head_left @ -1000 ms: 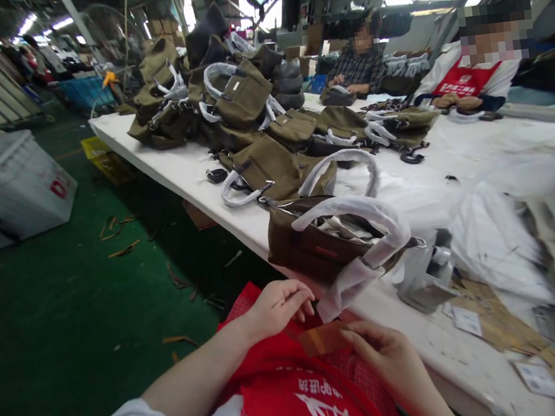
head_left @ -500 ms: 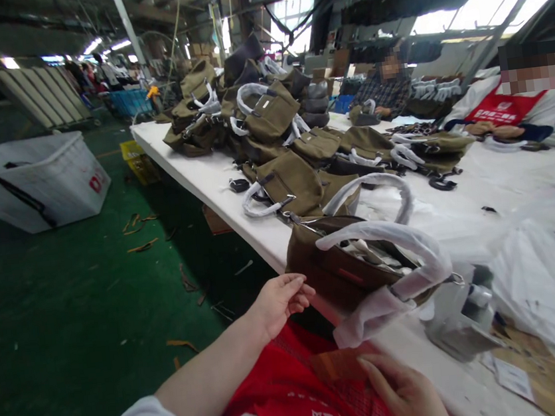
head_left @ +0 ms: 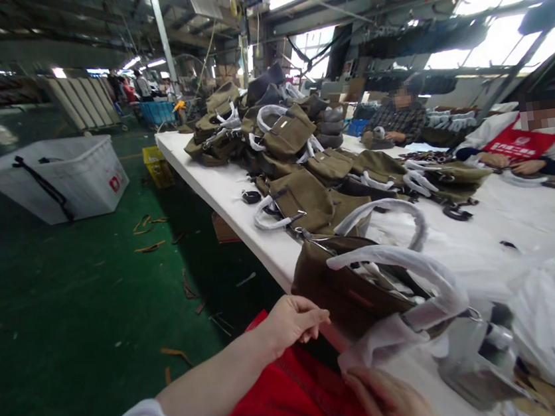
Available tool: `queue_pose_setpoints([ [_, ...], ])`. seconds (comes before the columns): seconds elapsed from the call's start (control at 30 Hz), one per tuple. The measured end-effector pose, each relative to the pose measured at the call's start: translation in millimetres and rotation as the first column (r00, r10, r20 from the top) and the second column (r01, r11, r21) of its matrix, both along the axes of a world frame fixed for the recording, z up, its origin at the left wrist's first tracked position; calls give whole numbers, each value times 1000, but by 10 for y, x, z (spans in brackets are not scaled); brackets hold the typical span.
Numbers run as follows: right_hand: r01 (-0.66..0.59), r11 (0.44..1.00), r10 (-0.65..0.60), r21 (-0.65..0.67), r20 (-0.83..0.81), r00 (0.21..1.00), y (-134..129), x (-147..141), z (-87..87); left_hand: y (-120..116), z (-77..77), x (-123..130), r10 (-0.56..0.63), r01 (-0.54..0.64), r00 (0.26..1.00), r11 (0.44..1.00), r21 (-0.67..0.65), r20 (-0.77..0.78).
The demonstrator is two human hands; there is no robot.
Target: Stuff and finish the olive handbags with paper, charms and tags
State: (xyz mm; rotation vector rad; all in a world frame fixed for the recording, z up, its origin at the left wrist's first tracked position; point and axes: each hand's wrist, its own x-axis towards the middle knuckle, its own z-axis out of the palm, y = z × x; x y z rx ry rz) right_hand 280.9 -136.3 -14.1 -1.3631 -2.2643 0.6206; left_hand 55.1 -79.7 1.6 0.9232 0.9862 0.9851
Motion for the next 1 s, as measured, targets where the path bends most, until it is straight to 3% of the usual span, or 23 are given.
queue_pose_setpoints([
  [0.17,-18,991,15,136,23,1000,120,-109,191,-60,87,10,-98,106,990,991,85,-98],
  [0.3,50,974,-45,221,-30,999,292,-190,328,12,165,-34,-58,68,995,988,141,-77],
  [0.47,203,892,-178,405,-98,979,648,-353,576,542,384,-70,194,-141,972,934,328,-134],
  [0.57,338,830,-380,443,6,925,886,-468,753,936,510,-12,317,-181,917,872,454,-243],
  [0.67,451,832,-484,321,24,875,1129,-506,859,1146,558,75,250,-51,895,880,472,-369],
  [0.77,492,868,-475,64,-178,862,1362,-485,856,1131,521,130,199,9,892,889,457,-405],
  [0.83,447,891,-451,-84,-279,848,1483,-489,808,1039,472,140,194,2,898,895,445,-394],
  [1.0,246,925,-355,-290,-425,833,1584,-593,651,713,395,122,301,-139,917,857,496,-263],
])
